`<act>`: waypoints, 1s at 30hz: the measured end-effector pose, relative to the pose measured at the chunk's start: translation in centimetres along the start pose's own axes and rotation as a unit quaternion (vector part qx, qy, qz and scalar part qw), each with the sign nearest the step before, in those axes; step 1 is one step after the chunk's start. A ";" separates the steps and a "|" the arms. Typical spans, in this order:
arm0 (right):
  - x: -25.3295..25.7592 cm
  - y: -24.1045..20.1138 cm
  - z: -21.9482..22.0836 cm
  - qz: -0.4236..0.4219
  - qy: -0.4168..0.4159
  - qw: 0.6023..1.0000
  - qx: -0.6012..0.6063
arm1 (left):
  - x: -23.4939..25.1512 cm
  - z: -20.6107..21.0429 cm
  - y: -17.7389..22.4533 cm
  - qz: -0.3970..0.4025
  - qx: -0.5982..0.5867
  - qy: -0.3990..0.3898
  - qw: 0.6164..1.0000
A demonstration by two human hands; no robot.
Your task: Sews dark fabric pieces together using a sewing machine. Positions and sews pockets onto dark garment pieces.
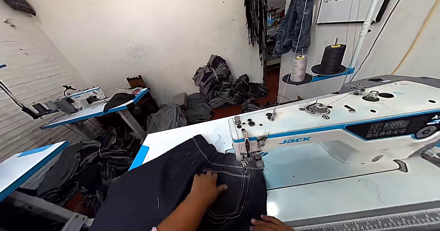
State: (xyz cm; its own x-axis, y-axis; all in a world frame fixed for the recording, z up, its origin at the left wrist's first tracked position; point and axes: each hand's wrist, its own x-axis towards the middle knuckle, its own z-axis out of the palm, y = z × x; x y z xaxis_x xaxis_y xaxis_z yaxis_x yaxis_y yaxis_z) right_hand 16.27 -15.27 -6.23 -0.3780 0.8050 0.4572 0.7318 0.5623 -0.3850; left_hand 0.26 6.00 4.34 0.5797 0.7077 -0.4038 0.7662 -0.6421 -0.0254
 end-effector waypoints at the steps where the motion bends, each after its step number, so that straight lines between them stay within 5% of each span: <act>1: -1.1 0.0 -0.6 0.009 -0.010 1.000 0.003 | 0.8 -0.9 -1.1 0.030 -0.002 0.024 0.999; 5: -5.2 0.8 -1.9 0.000 0.009 0.990 -0.139 | 4.3 0.7 -6.5 0.053 -0.007 0.018 0.998; 10: -6.8 2.0 -1.5 0.001 0.107 0.961 -0.254 | 2.9 4.2 -5.0 0.036 -0.050 0.042 0.997; 14: -9.2 3.8 -5.8 0.133 0.109 0.968 -0.184 | 0.8 3.6 -3.6 0.028 -0.086 0.016 0.996; 17: -12.9 9.0 -12.9 0.227 0.085 0.946 -0.217 | -1.4 2.5 -1.5 0.106 -0.086 0.000 0.991; 21: -11.6 11.1 -19.0 0.402 0.046 0.858 -0.318 | -2.9 6.5 4.7 0.118 -0.096 0.036 0.988; 23: -6.6 8.4 -18.6 0.461 0.035 0.826 -0.323 | -2.6 6.7 7.1 0.116 -0.095 0.039 0.988; 26: 0.3 5.2 -13.4 0.461 -0.068 0.859 -0.212 | -2.1 6.3 7.8 0.142 -0.085 0.013 0.986; 28: 2.7 5.1 -9.4 0.481 -0.176 0.848 -0.135 | -1.6 6.5 6.6 0.184 -0.083 0.030 0.979; 30: 2.9 7.0 -7.3 0.468 -0.192 0.850 -0.145 | -0.2 6.3 4.6 0.230 -0.078 0.049 0.969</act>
State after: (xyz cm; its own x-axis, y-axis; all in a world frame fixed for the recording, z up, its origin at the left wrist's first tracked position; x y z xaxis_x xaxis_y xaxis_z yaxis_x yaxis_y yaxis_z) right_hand 24.41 -10.35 -1.71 0.3299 0.9081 -0.2578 0.9021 -0.3838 -0.1976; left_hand 1.88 1.06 -1.40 0.8876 0.3861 -0.2511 0.4484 -0.8491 0.2794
